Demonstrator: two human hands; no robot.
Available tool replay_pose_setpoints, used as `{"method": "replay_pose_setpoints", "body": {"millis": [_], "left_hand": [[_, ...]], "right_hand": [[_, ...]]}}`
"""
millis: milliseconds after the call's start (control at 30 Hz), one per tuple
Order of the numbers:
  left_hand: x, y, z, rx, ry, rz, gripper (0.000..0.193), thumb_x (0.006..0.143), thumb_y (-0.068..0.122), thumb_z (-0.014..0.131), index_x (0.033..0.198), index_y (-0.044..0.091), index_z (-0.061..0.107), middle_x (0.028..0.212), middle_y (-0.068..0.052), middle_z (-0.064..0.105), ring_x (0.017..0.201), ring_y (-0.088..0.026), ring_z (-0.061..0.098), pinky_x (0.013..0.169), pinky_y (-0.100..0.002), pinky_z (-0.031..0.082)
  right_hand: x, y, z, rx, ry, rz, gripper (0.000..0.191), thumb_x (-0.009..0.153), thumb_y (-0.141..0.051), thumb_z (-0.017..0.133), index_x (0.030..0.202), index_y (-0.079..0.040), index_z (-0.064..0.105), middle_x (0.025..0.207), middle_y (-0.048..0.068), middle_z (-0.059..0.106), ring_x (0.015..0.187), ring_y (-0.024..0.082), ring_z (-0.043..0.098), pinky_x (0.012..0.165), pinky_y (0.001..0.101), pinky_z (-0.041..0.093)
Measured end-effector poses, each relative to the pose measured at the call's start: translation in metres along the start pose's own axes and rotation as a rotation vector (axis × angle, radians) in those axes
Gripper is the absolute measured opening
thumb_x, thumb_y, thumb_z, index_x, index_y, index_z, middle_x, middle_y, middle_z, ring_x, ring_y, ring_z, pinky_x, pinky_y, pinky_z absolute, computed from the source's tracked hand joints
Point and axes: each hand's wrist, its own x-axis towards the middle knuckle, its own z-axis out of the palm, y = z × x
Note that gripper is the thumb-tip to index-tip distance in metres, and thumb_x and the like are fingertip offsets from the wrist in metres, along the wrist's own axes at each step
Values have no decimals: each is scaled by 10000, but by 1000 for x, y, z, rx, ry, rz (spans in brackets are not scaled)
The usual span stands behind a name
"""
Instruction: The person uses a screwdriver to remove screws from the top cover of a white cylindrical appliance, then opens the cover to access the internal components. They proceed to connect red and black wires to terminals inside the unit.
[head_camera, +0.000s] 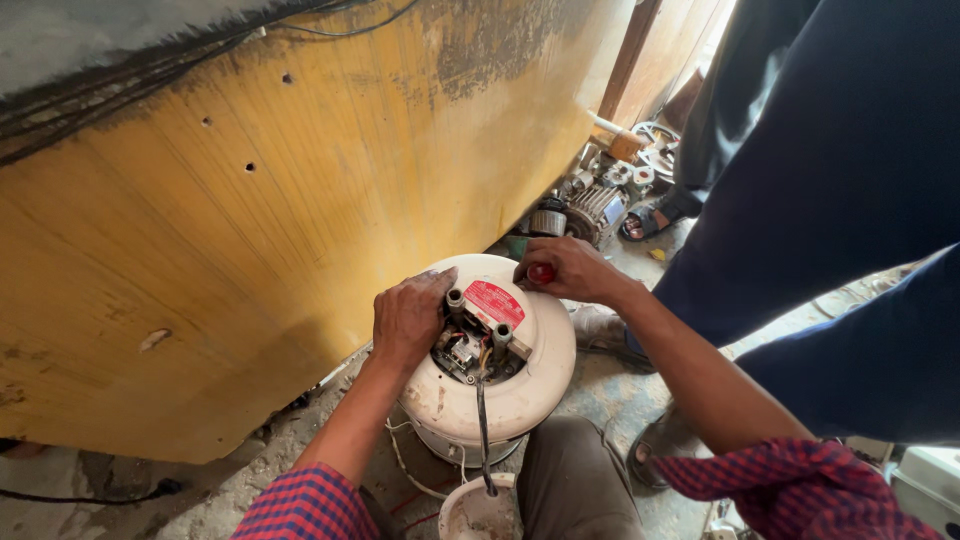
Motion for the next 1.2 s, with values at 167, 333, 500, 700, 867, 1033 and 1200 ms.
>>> {"method": "replay_pose_setpoints", "body": {"millis": [167, 333, 500, 700, 867, 1033, 1200], "left_hand": [[-1, 3, -1, 15, -63, -45, 384, 892, 75, 564, 1208, 168, 761, 971, -145, 760, 832, -335, 733, 677, -467, 578], [-6, 4, -3, -7, 4, -3, 394, 862, 60, 559, 1185, 149, 766, 1017, -148, 762, 862, -333, 737, 698, -461, 582], [-8, 4, -5, -32, 3, -17, 370, 877, 77, 564, 1180, 145, 765, 1025, -142, 764, 874, -339, 735, 720, -464, 582], [-9, 4, -5, -12, -21, -19, 388, 866, 64, 559, 1186, 149, 761, 1028, -144, 762, 887, -333, 735, 720, -464, 579], [-13, 4, -5, -12, -26, -26, 396, 866, 58, 560, 1195, 152, 760, 1019, -143, 763, 891, -334, 734, 742, -464, 580], [-15, 3, -6, -34, 9, -18, 388, 879, 48, 541, 1182, 151, 760, 1079, -143, 759, 898, -337, 736, 744, -456, 582], [-18, 2, -8, -60, -22, -47, 356, 888, 110, 563, 1182, 149, 760, 1041, -145, 758, 913, -347, 729, 768, -474, 573]], "right_hand": [[-4, -4, -1, 34, -3, -62, 309, 760, -157, 783, 1066, -116, 760, 1033, 58, 664, 928, 291, 684, 797, 406, 547], [-6, -5, -1, 136, -6, -66, 284, 787, -165, 784, 1063, -112, 750, 1028, 60, 666, 934, 279, 687, 817, 403, 553], [-6, -3, 3, 28, -39, 23, 264, 791, -190, 799, 1044, -129, 760, 1014, 61, 670, 942, 289, 684, 794, 414, 544], [-14, -4, 15, 54, 95, -119, 338, 756, -154, 793, 1073, -76, 703, 1058, 99, 638, 992, 322, 654, 843, 432, 536], [-18, -8, 21, 139, 179, 10, 264, 824, -166, 777, 1061, -75, 705, 1010, 97, 668, 937, 295, 678, 812, 406, 542], [-28, -15, 22, 94, 270, 76, 231, 843, -187, 769, 1002, -57, 662, 912, 109, 714, 815, 305, 706, 734, 393, 561], [-61, -28, 34, 80, 350, 390, 262, 755, -168, 756, 936, -20, 639, 769, 135, 690, 660, 308, 688, 660, 389, 553]]}}
